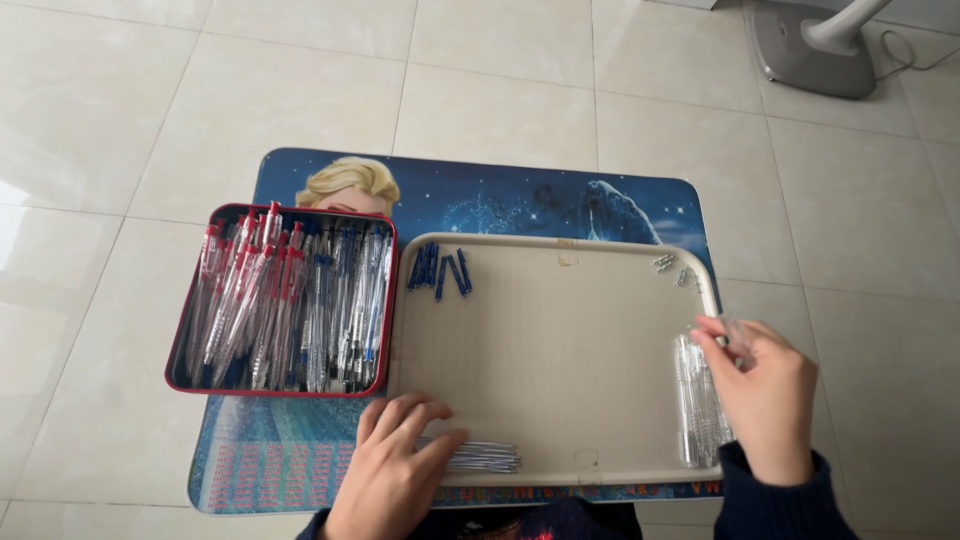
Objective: Assembling ballpoint pens by inserting ink refills into barrels and attaching caps
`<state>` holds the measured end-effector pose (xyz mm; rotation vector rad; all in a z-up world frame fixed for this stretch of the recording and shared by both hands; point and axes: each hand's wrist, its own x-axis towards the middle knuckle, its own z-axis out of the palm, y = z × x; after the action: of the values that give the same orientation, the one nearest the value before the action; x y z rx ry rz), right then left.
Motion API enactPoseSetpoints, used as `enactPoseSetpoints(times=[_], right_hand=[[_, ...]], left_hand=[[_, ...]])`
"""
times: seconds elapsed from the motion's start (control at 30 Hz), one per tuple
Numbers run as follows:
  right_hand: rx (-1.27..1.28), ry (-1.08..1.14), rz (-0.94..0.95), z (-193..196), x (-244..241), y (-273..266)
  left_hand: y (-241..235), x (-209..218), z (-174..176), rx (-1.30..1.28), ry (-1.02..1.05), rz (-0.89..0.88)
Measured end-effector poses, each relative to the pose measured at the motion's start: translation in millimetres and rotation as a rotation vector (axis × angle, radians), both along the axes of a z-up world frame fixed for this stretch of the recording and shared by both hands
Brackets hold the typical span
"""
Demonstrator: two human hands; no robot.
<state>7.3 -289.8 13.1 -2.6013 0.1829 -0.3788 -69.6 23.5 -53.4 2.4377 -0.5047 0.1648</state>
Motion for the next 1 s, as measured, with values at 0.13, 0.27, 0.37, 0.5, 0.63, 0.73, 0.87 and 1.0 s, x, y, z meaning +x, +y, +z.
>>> enactPoseSetpoints(times=[0.13, 0.27, 0.37, 0.5, 0.63, 0.73, 0.87, 1.0], right_hand=[[-0.006, 0.001, -0.029, -3, 14, -16], [0.159, -0.003, -0.049, -22, 41, -33], [0.118, -0.027, -0.030, -29, 56, -37], [-0.006, 0.019, -0.064, -32, 67, -34], [-0.140, 0.019, -0.055, -36, 75, -28], [-0.119, 0.134, -0.080, -33, 82, -23], [-0.074, 0.137, -0.021, -23, 79, -32], [0.299, 0.285, -0.019, -11, 42, -53]], left_hand=[[4, 1, 2, -0.008, -0.010, -0.044], [2, 0, -19, -0.064, -0.035, -0.080], [-4, -2, -39, -0.041, -0.124, 0.060], [-4, -2, -60, 0.012, -0.159, 0.248], [0, 1, -80, 0.023, -0.222, 0.239], [1, 1, -81, 0.034, -0.215, 0.233], [3, 3, -85, 0.031, -0.236, 0.226], [4, 2, -80, 0.036, -0.245, 0.221]])
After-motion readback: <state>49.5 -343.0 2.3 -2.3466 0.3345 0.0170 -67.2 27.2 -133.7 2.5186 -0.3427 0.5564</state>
